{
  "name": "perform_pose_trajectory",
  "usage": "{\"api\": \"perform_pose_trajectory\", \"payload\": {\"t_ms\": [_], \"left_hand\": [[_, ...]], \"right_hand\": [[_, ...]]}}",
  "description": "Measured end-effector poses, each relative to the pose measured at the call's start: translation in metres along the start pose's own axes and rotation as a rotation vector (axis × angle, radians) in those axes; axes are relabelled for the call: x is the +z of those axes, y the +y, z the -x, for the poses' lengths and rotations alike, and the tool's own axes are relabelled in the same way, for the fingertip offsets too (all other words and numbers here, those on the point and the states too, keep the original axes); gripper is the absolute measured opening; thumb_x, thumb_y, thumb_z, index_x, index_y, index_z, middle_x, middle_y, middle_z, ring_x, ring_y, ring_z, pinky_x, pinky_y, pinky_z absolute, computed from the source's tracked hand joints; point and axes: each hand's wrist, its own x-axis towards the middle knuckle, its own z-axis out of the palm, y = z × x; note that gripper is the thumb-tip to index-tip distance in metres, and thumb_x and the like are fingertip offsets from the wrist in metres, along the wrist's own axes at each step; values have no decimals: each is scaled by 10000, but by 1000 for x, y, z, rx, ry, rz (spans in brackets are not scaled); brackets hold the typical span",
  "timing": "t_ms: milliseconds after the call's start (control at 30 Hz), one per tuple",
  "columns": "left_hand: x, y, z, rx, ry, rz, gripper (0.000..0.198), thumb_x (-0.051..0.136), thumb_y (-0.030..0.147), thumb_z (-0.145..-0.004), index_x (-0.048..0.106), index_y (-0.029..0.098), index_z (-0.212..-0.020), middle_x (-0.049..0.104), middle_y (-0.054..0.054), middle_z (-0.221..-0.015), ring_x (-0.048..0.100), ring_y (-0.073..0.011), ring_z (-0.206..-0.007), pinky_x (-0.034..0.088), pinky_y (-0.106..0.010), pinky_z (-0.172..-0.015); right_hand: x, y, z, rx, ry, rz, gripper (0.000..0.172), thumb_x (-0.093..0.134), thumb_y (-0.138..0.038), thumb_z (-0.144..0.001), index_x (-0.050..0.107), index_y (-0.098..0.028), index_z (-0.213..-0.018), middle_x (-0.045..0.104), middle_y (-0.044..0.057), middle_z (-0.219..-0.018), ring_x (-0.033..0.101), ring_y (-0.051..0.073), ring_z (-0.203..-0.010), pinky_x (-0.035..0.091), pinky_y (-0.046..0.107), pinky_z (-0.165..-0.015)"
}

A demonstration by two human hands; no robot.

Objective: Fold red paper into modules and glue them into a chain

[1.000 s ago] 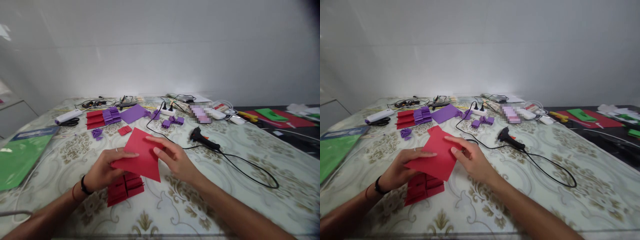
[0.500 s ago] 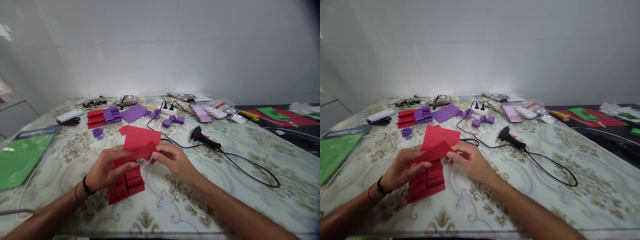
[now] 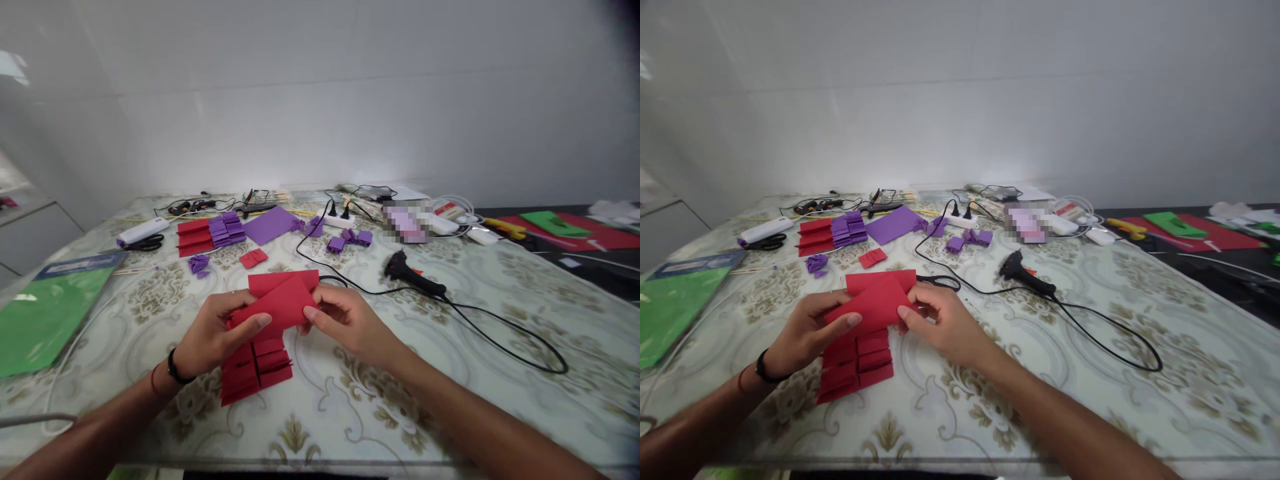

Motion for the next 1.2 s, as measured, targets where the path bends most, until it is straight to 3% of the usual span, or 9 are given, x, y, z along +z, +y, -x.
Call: {"api": "perform_pose_trajectory", "payload": {"t_ms": [133, 233, 367, 533, 733, 867, 1033, 1133, 1200], "left_hand": [[0, -4, 0, -29, 87, 160, 423, 482, 486, -1074, 789, 199, -1031, 773, -76, -935, 695, -221, -865, 542, -309, -751], [1, -6, -2, -37, 87, 236, 202, 709, 378, -966, 779, 215, -1063, 785, -79, -1058, 721, -232, -956, 569, -301, -789], [1, -6, -5, 0, 106, 154, 264, 815, 223, -856, 759, 229, -1114, 770, -60, -1121, 705, -213, -1030, 563, -277, -850], [-3, -9, -9, -65, 339, 93, 345, 827, 294, -828, 725, 211, -1147, 669, -28, -969, 620, -167, -821, 511, -238, -660], [-4, -17, -14, -115, 444, 81, 265, 795, 308, -833, 734, 192, -1063, 714, -33, -977, 651, -207, -942, 545, -298, -810], [-3, -19, -10, -159, 360, 190, 151, 768, 337, -882, 773, 191, -919, 762, -46, -941, 697, -208, -876, 581, -304, -783], [-4, -18, -2, -151, 70, 582, 443, 640, 558, -963, 753, 186, -1176, 799, -109, -939, 791, -274, -771, 669, -409, -733], [-7, -11, 0, -109, -98, 581, 511, 803, 444, -889, 683, 225, -1335, 823, -123, -1051, 815, -317, -950, 662, -433, -896], [-10, -6, -2, -96, -100, 401, 533, 878, 320, -825, 709, 246, -1326, 777, -128, -1269, 795, -308, -1051, 654, -380, -915]], "right_hand": [[-2, 0, 0, -51, -73, -1, 184, 626, -285, -961, 637, -200, -798, 672, 40, -829, 607, 169, -748, 476, 280, -671], [-4, 0, 0, -117, -160, 44, 124, 639, -238, -935, 660, -203, -819, 654, 51, -898, 603, 179, -803, 491, 283, -693], [-7, 1, -2, -130, -188, -14, 67, 659, -194, -919, 724, -211, -914, 632, 84, -1059, 646, 217, -973, 550, 330, -811], [-8, 7, -4, -55, -164, 8, 441, 739, -153, -862, 734, -291, -1281, 606, 106, -1338, 635, 268, -1208, 572, 369, -918], [-2, 11, -3, -4, -6, 26, 412, 664, -137, -893, 768, -295, -1259, 696, 85, -1260, 698, 215, -1107, 605, 364, -917], [-3, 14, -3, 22, 70, -37, 250, 721, -174, -861, 831, -263, -1067, 776, 75, -1139, 739, 223, -1008, 612, 372, -883], [-12, 15, -5, 62, 141, -367, 145, 807, -316, -879, 799, -217, -985, 767, 39, -823, 729, 182, -717, 610, 340, -729], [-14, 10, -6, 52, 124, -542, 203, 843, -376, -867, 778, -203, -951, 745, 29, -778, 717, 173, -701, 609, 325, -703], [-13, 6, -6, 58, 104, -606, 207, 845, -389, -870, 778, -202, -926, 735, 29, -789, 718, 171, -719, 612, 312, -690]]}}
